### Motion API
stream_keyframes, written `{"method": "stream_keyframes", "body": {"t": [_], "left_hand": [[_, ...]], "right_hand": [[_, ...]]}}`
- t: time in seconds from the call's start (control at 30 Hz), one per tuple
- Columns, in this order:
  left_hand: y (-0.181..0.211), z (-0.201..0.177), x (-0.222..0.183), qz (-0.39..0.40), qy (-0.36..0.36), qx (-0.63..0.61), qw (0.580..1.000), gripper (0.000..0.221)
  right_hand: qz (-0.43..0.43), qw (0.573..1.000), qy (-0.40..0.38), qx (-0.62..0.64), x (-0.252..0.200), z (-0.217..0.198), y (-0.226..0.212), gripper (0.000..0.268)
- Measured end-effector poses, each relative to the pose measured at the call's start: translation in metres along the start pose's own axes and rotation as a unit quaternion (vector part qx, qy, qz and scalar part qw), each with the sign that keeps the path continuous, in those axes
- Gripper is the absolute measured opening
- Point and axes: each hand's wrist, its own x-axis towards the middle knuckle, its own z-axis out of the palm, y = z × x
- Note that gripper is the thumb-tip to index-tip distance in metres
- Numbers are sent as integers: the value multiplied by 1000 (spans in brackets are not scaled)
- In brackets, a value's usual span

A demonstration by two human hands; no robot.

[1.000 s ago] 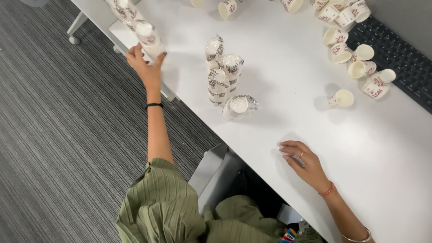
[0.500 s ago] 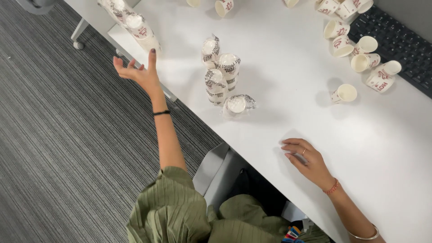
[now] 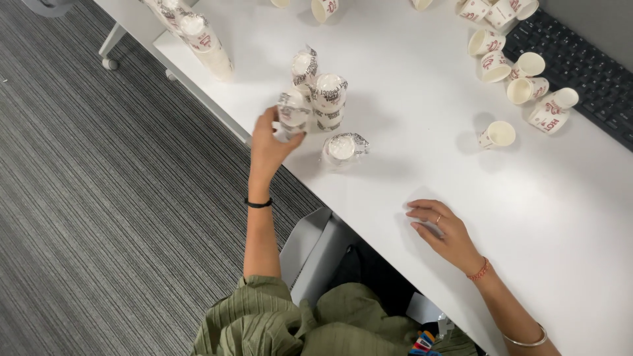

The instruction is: Stack paper cups and place them into plastic sleeves for packaging.

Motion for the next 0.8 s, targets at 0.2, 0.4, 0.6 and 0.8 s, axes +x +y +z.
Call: {"method": "stream_keyframes", "body": {"t": [0.2, 0.4, 0.6, 0.8], "left_hand": [[-75, -21, 57, -29, 226, 72, 971, 72], [-90, -24, 88, -44, 299, 49, 952, 74], [-50, -11, 50, 22, 339, 17, 940, 81], [-23, 15, 45, 113, 60, -137, 982, 92]], "right_hand": [[22, 1000, 1, -12, 2, 1, -3, 21], [26, 1000, 5, 2, 6, 0, -7, 21], [13, 1000, 9, -8, 5, 0, 1, 21], [6, 1000, 10, -4, 5, 0, -3, 22]]}}
